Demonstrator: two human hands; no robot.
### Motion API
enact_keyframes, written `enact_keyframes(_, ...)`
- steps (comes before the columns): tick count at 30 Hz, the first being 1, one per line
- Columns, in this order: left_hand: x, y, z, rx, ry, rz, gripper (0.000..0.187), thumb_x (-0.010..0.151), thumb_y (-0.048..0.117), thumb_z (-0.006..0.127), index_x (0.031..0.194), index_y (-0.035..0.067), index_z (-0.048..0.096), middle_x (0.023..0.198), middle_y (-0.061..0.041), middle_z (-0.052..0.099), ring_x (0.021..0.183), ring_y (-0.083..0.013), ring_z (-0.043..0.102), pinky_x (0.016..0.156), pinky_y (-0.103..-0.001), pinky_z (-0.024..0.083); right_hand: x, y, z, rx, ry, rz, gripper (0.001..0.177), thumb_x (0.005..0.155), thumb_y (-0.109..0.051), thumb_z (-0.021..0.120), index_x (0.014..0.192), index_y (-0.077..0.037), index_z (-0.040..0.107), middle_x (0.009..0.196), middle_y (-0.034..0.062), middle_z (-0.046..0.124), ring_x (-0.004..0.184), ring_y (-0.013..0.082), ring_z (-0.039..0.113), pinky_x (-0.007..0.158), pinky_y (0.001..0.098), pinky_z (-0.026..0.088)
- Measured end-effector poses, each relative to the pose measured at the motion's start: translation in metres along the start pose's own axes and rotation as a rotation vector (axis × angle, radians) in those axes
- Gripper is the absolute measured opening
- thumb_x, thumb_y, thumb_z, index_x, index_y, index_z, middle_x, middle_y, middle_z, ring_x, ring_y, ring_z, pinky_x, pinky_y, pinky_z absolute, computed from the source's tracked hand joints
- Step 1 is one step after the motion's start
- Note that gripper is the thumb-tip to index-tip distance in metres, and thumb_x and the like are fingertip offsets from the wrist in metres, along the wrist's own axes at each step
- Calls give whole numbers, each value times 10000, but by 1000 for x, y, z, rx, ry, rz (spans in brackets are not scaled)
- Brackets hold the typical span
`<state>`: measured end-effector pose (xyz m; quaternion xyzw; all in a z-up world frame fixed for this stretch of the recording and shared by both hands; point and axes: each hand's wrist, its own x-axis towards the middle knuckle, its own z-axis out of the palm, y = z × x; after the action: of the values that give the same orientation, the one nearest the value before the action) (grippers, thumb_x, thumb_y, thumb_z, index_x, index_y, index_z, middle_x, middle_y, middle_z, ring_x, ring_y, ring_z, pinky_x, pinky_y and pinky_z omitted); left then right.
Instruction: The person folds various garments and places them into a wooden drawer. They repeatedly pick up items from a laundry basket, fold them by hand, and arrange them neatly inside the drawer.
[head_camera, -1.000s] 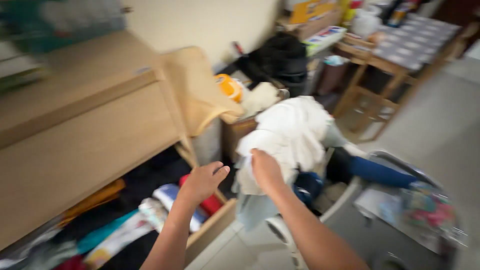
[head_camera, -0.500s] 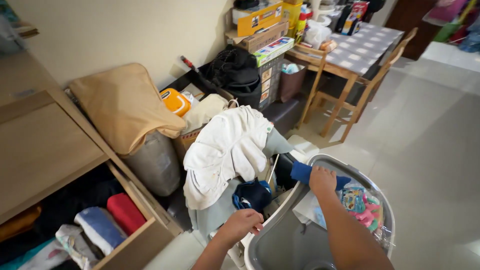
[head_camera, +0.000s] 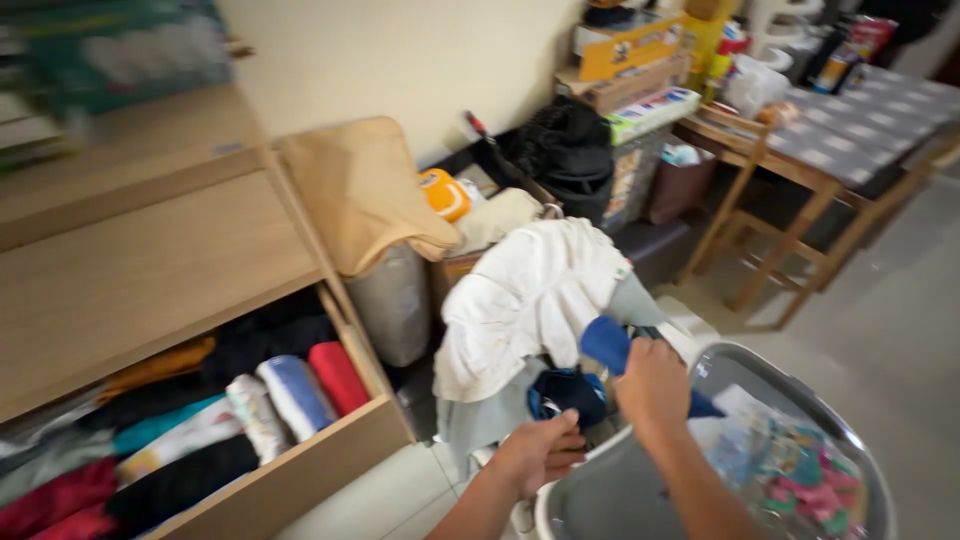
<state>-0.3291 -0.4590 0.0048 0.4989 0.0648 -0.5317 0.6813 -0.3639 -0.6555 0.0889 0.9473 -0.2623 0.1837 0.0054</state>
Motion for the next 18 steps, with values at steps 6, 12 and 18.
enact_keyframes(6,-64,76,-52,-522,20,424,425,852,335,822,1109,24,691,1053,-102,740,944,-245,716,876,-411,579,-70,-188,-45,238,147,-296,232,825,-136,727,1004,-91,586,991,133,620,988,366,623,849,496,510)
enact_keyframes(12,-207,127,-199,-602,299,614,359,766,193,784,1061,26,665,977,-166,700,898,-336,692,817,-477,606,-110,-330,-68,892,-225,-452,604,816,-341,846,1293,-74,589,1143,186,616,969,348,634,799,442,535)
enact_keyframes(18,-301,140,-330,-693,298,706,438,765,158,753,1172,38,641,1091,-171,705,1011,-350,695,964,-548,559,-124,-453,-38,1529,-1285,105,647,747,-240,851,1333,-109,612,1046,72,682,836,229,661,580,377,534)
